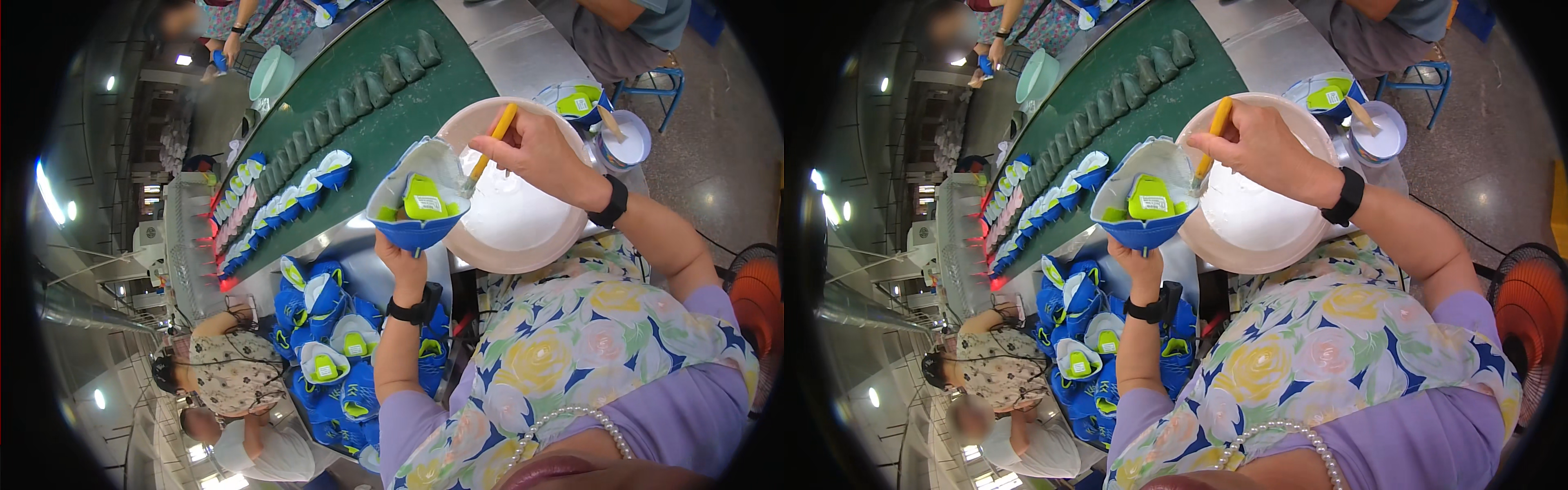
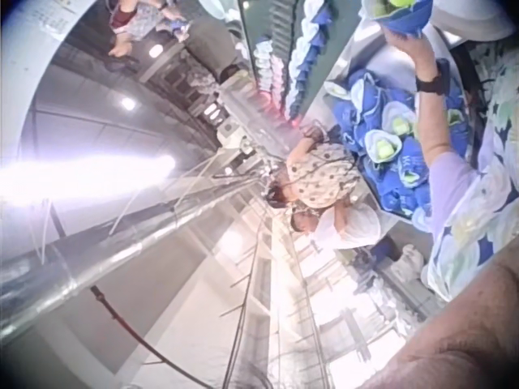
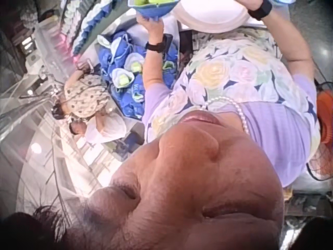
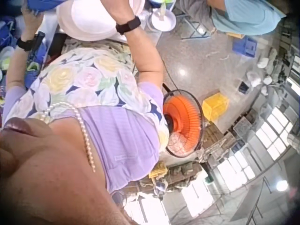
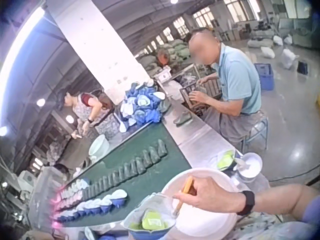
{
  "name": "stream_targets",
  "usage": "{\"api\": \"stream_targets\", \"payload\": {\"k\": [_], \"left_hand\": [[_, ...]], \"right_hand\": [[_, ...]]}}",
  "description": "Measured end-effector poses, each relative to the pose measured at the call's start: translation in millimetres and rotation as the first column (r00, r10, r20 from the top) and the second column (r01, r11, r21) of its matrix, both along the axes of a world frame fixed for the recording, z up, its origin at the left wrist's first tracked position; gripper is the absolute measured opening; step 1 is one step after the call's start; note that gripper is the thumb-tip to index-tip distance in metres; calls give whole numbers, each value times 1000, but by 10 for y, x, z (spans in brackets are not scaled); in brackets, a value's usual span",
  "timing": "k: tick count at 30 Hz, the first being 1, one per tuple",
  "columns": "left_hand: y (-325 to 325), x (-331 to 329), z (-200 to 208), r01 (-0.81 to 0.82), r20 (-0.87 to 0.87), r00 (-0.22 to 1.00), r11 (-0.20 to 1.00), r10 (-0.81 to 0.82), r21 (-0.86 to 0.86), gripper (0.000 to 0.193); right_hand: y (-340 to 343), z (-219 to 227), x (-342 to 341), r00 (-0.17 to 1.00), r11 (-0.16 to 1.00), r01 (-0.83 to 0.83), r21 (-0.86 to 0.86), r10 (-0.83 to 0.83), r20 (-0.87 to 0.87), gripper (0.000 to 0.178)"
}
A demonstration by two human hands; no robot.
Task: Applying glue to the interior and edges of shoe components using a brush and a bowl of adhesive on a factory production line.
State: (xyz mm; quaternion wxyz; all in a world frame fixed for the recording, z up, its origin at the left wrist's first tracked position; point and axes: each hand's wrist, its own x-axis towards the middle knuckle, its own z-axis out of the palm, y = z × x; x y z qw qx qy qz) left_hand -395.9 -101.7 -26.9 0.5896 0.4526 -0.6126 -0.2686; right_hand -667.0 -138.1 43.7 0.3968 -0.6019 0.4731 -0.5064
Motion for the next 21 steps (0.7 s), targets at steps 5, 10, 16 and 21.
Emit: {"api": "stream_targets", "payload": {"k": [5, 10, 16, 21], "left_hand": [[-58, -88, 220, 19, 231, 973, 986, 21, -168, 32], [-145, -171, 405, 186, 537, 839, 880, 89, -437, 30], [-237, -96, 375, -12, 656, 712, 938, 251, -346, 33], [-312, 73, 173, 363, -505, 863, 669, 21, 648, 39]], "right_hand": [[-6, 25, 1, 994, 992, -20, 122, 7, 109, 33], [47, 82, -26, 975, 966, -164, 202, 128, 182, 26], [52, 111, -141, 954, 983, -171, 71, 147, 262, 25], [-7, 140, -407, 983, 943, -172, -286, 184, 16, 18]]}}
